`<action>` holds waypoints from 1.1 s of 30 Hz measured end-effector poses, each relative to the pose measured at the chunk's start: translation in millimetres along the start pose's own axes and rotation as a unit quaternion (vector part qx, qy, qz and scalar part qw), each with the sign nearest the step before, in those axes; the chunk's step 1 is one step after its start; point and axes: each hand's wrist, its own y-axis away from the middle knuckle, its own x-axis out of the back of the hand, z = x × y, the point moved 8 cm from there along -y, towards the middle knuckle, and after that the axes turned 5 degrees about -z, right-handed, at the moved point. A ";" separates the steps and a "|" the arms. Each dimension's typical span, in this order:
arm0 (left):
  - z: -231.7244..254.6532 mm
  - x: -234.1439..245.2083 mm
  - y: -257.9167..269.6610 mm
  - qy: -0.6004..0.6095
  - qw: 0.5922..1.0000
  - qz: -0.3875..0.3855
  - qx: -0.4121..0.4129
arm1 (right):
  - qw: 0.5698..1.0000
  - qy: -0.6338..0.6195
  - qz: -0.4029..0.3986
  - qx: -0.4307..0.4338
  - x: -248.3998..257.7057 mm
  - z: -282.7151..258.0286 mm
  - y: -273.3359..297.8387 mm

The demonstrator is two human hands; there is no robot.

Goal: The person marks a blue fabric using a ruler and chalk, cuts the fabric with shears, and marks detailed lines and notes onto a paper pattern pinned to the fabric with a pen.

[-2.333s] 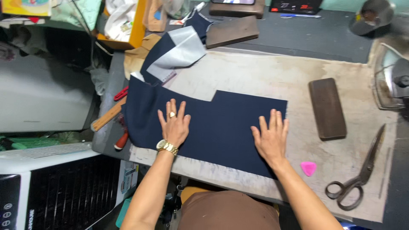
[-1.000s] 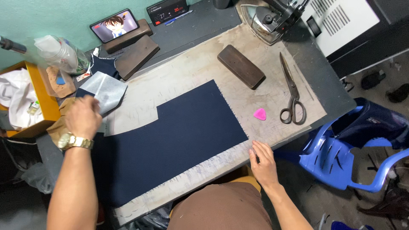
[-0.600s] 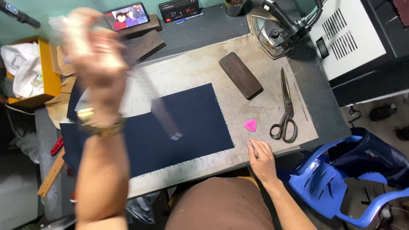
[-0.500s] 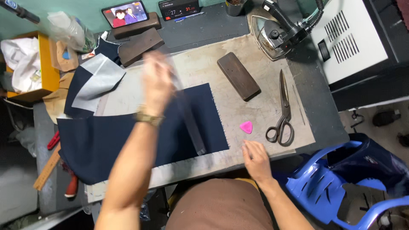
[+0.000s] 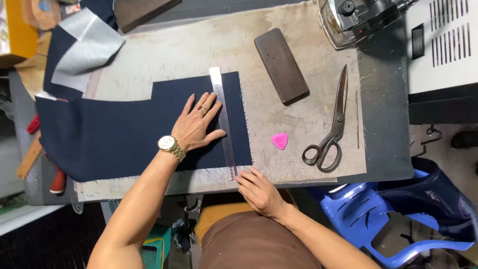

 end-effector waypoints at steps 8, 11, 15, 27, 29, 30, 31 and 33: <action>14.7 -24.2 -28.5 0.019 1.000 0.003 -0.024 | 1.000 0.018 0.005 0.005 7.3 1.6 -12.3; 13.8 -24.5 -35.0 0.050 0.999 0.006 -0.010 | 0.999 0.038 -0.005 0.000 9.9 5.9 -15.3; 14.1 -25.7 -33.9 0.042 0.999 0.021 -0.015 | 0.999 0.042 -0.002 -0.020 10.7 10.3 -12.9; 14.5 -22.7 -33.1 0.044 0.999 0.000 -0.006 | 0.998 0.053 0.017 -0.036 10.7 15.4 -5.9; 19.5 -12.8 -33.0 0.024 0.999 0.027 -0.038 | 0.996 0.044 -0.079 -0.014 6.4 14.8 -10.6; 19.3 -12.6 -32.5 0.027 0.999 0.025 -0.036 | 0.996 0.042 -0.081 -0.015 4.9 15.5 -8.5; 19.3 -12.4 -32.5 0.029 0.999 0.022 -0.035 | 0.995 0.041 -0.084 -0.017 3.7 16.2 -6.6; 19.3 -11.3 -33.4 0.034 0.999 0.017 -0.034 | 0.995 0.041 -0.088 -0.019 2.1 17.9 -4.9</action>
